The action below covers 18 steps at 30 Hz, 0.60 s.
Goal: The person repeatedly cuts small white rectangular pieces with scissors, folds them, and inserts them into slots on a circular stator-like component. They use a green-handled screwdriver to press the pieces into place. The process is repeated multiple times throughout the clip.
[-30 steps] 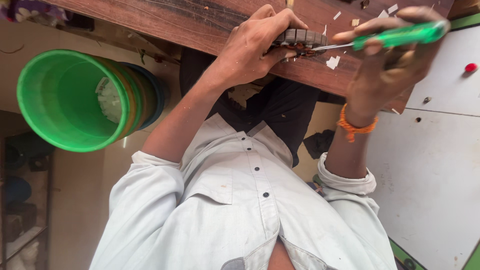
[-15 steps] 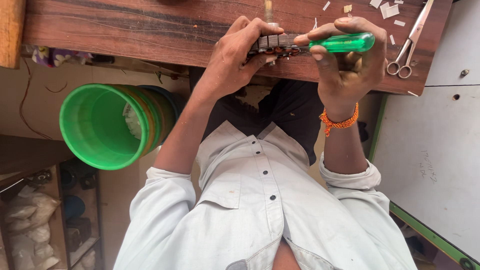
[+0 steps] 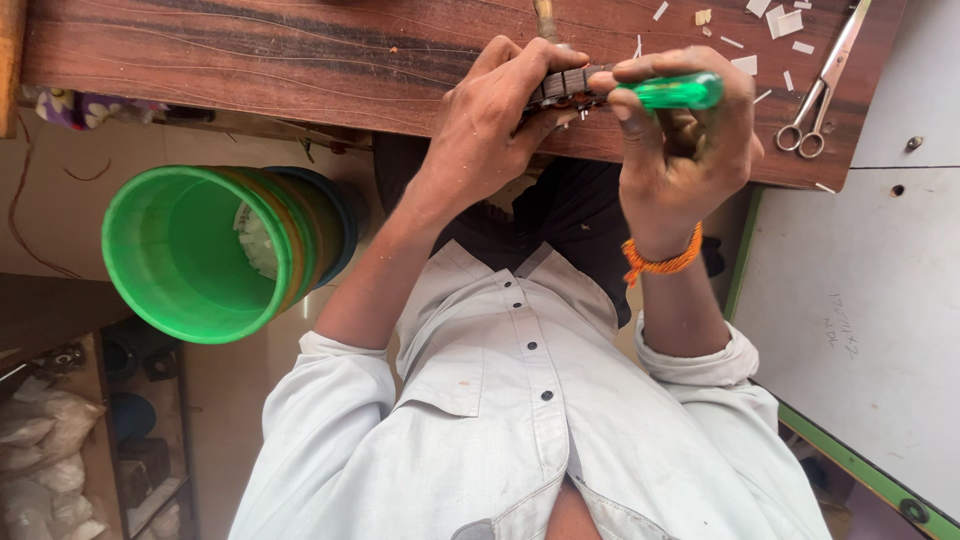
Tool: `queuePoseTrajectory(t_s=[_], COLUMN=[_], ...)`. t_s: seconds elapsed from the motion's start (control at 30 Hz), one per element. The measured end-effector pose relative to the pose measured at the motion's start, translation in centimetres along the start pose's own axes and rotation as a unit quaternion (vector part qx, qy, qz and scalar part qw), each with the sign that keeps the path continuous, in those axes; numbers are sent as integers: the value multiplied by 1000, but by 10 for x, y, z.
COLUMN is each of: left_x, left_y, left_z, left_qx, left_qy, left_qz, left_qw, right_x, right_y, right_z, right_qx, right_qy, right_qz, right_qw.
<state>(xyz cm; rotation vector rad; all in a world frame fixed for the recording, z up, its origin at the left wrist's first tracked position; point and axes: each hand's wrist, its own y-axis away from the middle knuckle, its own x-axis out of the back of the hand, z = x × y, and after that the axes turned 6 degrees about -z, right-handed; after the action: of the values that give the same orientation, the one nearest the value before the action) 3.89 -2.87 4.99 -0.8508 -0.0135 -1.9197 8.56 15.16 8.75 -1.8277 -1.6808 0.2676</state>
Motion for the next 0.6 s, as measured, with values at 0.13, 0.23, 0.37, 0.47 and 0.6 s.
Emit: queuePoseTrajectory(t_s=[0.13, 0.23, 0.37, 0.47, 0.6], left_x=[-2, -6, -6, 0, 13], left_y=[3, 3, 4, 6, 13], left_z=[-1, -6, -16, -24, -34], left_qx=[23, -2, 6, 8, 0], left_qy=[49, 27, 35, 29, 44], left_qz=[24, 59, 30, 2, -19], left_qw=[998, 998, 999, 1000, 999], right_x=[-23, -38, -40, -12, 50], right_y=[3, 9, 8, -6, -37], right_z=[-7, -8, -4, 3, 35], right_qx=[-3, -18, -7, -23, -210], right_qy=[34, 50, 25, -42, -35], right_qz=[63, 97, 82, 69, 49], right_qw=[997, 994, 996, 997, 976])
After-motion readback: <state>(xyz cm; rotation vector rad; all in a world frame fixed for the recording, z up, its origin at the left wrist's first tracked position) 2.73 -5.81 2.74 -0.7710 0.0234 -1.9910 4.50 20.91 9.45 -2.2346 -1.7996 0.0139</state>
